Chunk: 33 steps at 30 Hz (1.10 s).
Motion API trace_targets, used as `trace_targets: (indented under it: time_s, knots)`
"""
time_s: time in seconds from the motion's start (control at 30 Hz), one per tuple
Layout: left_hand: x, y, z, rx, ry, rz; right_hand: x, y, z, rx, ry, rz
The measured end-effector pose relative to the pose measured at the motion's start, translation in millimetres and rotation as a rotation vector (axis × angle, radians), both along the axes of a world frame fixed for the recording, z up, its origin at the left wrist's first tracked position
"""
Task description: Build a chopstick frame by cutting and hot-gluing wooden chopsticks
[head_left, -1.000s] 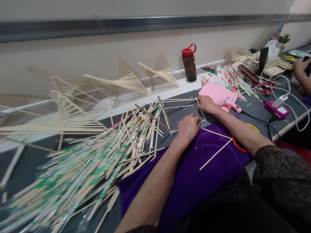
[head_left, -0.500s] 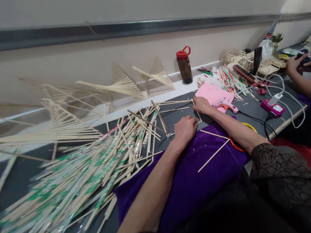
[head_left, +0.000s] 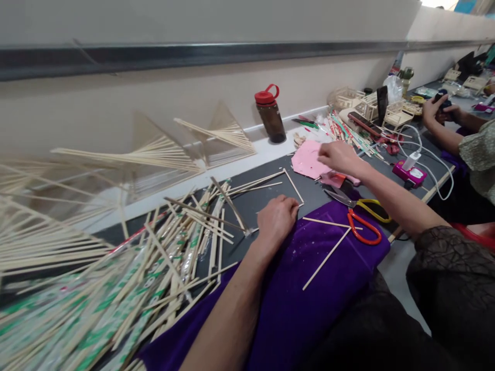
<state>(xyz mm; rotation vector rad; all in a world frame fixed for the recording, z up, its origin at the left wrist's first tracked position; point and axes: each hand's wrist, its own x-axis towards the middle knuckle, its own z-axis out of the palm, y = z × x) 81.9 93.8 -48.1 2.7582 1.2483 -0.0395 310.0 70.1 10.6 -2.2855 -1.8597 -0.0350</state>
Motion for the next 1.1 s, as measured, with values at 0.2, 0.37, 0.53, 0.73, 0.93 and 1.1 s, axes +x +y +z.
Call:
trace_targets:
  time_s: [0.2,0.37,0.53,0.73,0.93,1.1]
  knots:
    - [0.6,1.1,1.4,0.024,-0.003,-0.018,49.7,-46.1,-30.2,-0.197,0.061,-0.263]
    - [0.3,1.0,0.2,0.021,-0.018,-0.004,26.5,-41.6,-52.4,-0.227,-0.014,-0.282]
    - [0.9,0.2,-1.2,0.010,-0.019,-0.001,34.6,-33.0,-54.5,-0.238,0.090,-0.336]
    - [1.1,0.5,-2.0,0.016,-0.022,-0.011,46.0,-38.2,-46.9,-0.009,0.405,-0.367]
    - [1.1,-0.8,-0.8,-0.005,-0.046,-0.006,33.4,-43.2,-36.3,0.244,0.717,-0.234]
    - [1.3,-1.2,0.0,0.000,-0.047,-0.007,19.5,-51.2,-29.1,0.187,1.244,-0.201]
